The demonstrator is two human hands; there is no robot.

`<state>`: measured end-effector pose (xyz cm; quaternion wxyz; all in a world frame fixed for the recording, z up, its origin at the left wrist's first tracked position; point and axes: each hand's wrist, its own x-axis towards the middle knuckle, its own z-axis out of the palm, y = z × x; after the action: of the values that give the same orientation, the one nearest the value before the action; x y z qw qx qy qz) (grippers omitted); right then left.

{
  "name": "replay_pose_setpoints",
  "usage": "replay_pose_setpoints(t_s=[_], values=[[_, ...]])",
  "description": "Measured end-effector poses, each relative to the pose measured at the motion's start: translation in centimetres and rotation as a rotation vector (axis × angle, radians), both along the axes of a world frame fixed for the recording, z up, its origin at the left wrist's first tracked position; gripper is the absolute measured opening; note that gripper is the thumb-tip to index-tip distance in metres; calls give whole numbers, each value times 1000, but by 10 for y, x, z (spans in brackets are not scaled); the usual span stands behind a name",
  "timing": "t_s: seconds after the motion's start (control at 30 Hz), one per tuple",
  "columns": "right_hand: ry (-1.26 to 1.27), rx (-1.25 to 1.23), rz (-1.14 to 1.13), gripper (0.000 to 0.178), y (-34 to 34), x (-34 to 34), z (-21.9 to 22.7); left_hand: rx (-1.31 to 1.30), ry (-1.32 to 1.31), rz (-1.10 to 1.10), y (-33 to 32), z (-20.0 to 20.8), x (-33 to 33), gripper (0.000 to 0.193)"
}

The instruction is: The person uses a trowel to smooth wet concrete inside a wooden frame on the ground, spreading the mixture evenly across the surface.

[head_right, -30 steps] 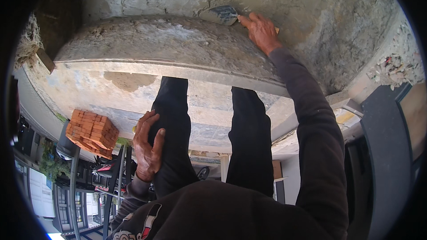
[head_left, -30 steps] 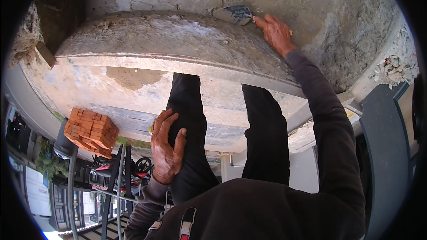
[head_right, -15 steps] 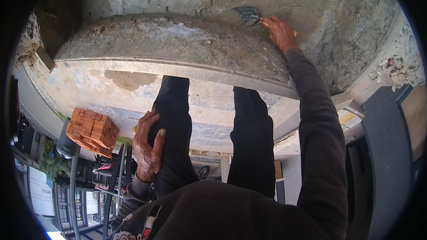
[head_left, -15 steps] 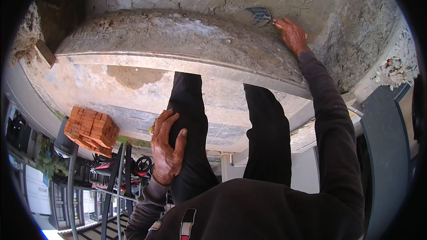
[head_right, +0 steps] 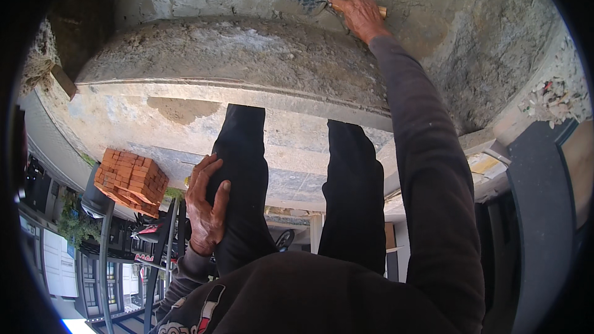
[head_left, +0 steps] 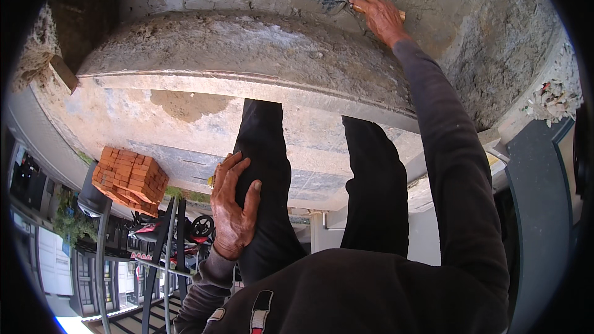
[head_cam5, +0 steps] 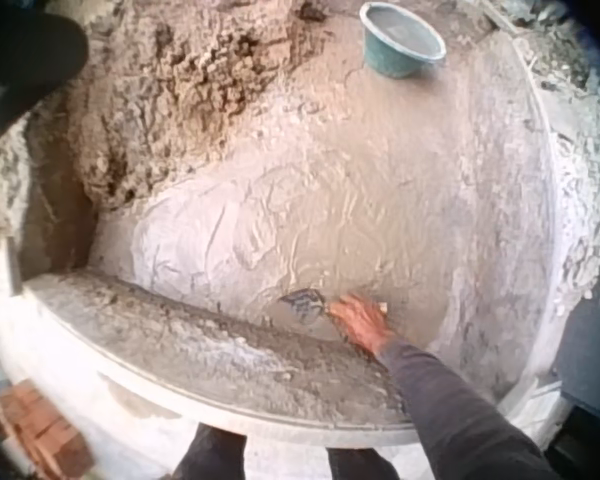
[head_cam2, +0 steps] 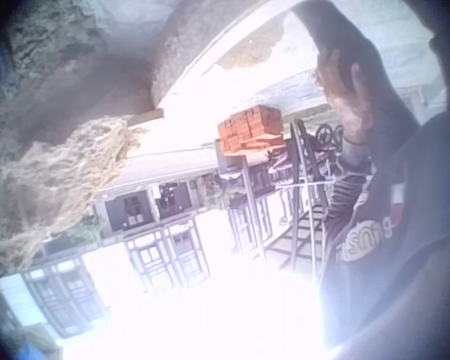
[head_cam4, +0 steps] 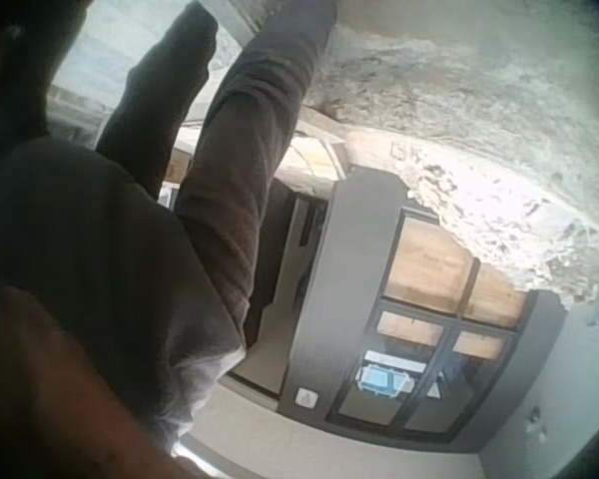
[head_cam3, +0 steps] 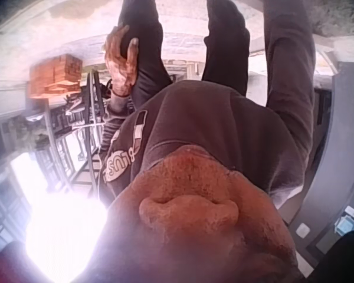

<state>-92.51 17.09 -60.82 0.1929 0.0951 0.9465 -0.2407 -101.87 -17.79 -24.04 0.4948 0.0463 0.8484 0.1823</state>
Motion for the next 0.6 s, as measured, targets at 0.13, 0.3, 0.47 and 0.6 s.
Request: replay_pose_setpoints(t_s=[0.13,0.3,0.47,0.6], values=[[-73,-16,-98,49,5,-1,11,-3,9,7,-2,1,1,39],[-186,-45,-170,47,39,27,27,6,11,16,-2,1,0,39],[-165,-72,-34,48,51,70,21,31,9,16,2,-1,0,37],[-202,-17,-98,50,31,53,39,25,17,8,2,0,-1,37]])
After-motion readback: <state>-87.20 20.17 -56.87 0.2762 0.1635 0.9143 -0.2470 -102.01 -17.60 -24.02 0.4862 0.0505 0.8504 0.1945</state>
